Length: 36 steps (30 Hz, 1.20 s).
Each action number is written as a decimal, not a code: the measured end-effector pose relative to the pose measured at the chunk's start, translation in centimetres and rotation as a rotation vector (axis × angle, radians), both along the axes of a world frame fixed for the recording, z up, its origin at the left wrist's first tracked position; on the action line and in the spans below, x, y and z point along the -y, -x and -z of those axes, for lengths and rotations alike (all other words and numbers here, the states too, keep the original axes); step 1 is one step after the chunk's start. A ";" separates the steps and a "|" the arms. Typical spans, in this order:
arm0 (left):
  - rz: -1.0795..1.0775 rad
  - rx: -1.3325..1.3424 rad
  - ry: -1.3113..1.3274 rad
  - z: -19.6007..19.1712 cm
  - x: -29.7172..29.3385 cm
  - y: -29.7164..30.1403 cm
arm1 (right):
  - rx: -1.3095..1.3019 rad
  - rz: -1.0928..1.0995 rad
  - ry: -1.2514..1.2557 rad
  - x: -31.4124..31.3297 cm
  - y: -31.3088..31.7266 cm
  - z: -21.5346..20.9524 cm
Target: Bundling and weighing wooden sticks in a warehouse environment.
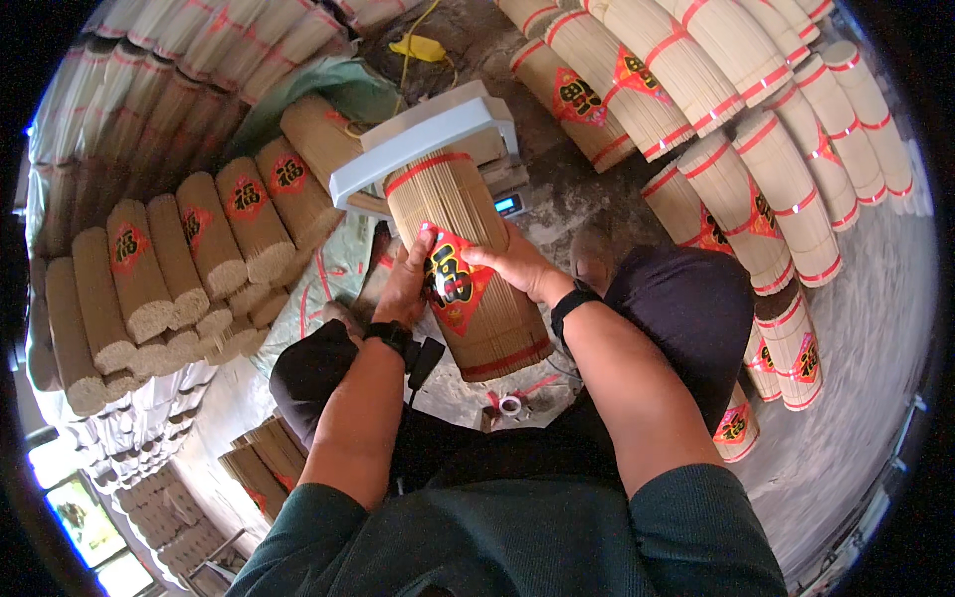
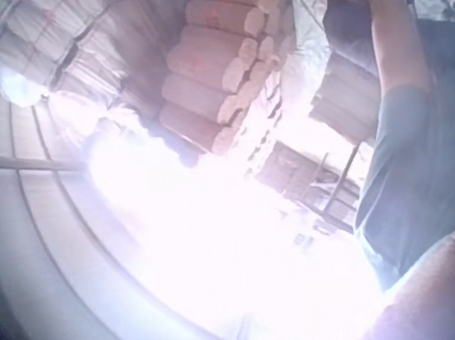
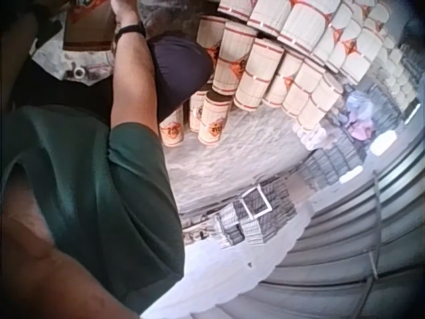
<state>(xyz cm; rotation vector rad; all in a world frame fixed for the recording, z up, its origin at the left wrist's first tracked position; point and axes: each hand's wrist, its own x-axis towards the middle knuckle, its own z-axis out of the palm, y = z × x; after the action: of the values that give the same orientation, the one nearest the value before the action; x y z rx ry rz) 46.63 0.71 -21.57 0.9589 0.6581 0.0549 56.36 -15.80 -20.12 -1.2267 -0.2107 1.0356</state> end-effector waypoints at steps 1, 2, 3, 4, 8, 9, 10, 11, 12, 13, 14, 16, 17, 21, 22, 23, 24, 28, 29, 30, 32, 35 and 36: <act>-0.005 0.000 0.001 -0.1 -0.1 0.1 | 0.000 -0.005 0.001 0.0 0.2 -0.2; 0.001 0.012 0.004 -0.2 -0.1 0.2 | 0.017 0.006 0.027 0.1 0.3 -0.4; 0.010 0.028 0.006 -0.3 -0.2 0.2 | 0.037 0.020 0.052 0.1 0.4 -0.9; 0.011 0.033 0.007 0.2 -0.3 0.3 | 0.042 0.021 0.054 0.1 0.3 -0.8; -0.031 -0.091 0.060 0.6 0.9 -0.8 | 0.147 -0.050 -0.033 0.8 -0.4 1.5; -0.008 -0.114 0.080 0.2 -0.1 -0.1 | 0.148 -0.098 -0.059 0.3 0.0 0.8; -0.042 -0.087 0.092 1.0 -1.0 0.8 | 0.211 -0.098 -0.063 -0.4 0.2 0.4; -0.029 -0.034 0.136 0.9 -0.1 0.2 | 0.122 -0.075 -0.026 0.1 0.2 1.6; -0.014 -0.075 0.098 0.2 0.0 0.4 | 0.131 -0.059 0.024 0.1 0.2 1.4; -0.004 -0.036 0.068 0.7 0.0 0.6 | 0.085 -0.061 0.058 0.1 0.1 1.4; 0.003 -0.089 0.073 0.9 -0.1 0.8 | 0.091 -0.036 0.014 -0.1 0.0 1.9; 0.004 -0.078 0.045 1.3 0.3 1.3 | 0.052 0.021 -0.051 -0.1 0.2 1.9; -0.029 -0.064 0.039 1.8 0.6 1.7 | 0.037 0.028 -0.072 0.1 0.2 1.6; 0.003 -0.058 0.108 2.7 1.1 3.1 | 0.036 -0.004 -0.066 0.4 0.1 2.1; 0.000 -0.054 0.113 2.8 1.1 3.4 | 0.032 0.000 -0.058 0.3 0.2 1.9; 0.000 -0.066 0.106 2.8 1.0 3.8 | 0.030 0.004 -0.048 0.2 0.4 1.7; 0.003 -0.053 0.098 2.7 1.4 3.7 | 0.011 0.015 -0.076 0.4 0.4 1.9; -0.022 -0.063 0.083 1.5 2.0 3.6 | 0.040 -0.001 -0.050 0.3 0.5 1.7; -0.004 -0.037 0.076 1.5 1.6 3.8 | 0.059 -0.008 -0.054 0.2 0.6 0.9; 0.015 -0.018 0.070 1.5 1.4 3.9 | 0.050 -0.030 -0.046 0.1 0.5 0.9; 0.029 -0.003 0.080 0.9 1.9 3.5 | 0.032 -0.043 -0.053 0.3 0.4 0.9; -0.036 -0.002 0.089 1.4 2.0 3.5 | 0.061 -0.066 -0.034 0.1 0.3 1.2; 0.007 0.015 0.085 1.4 1.8 3.5 | 0.060 -0.073 -0.017 0.1 0.3 1.1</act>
<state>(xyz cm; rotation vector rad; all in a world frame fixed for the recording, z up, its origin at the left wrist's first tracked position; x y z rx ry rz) 43.12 -1.14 -22.93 0.8785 0.6383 0.0276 56.10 -15.85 -21.22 -1.2438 -0.3123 1.0584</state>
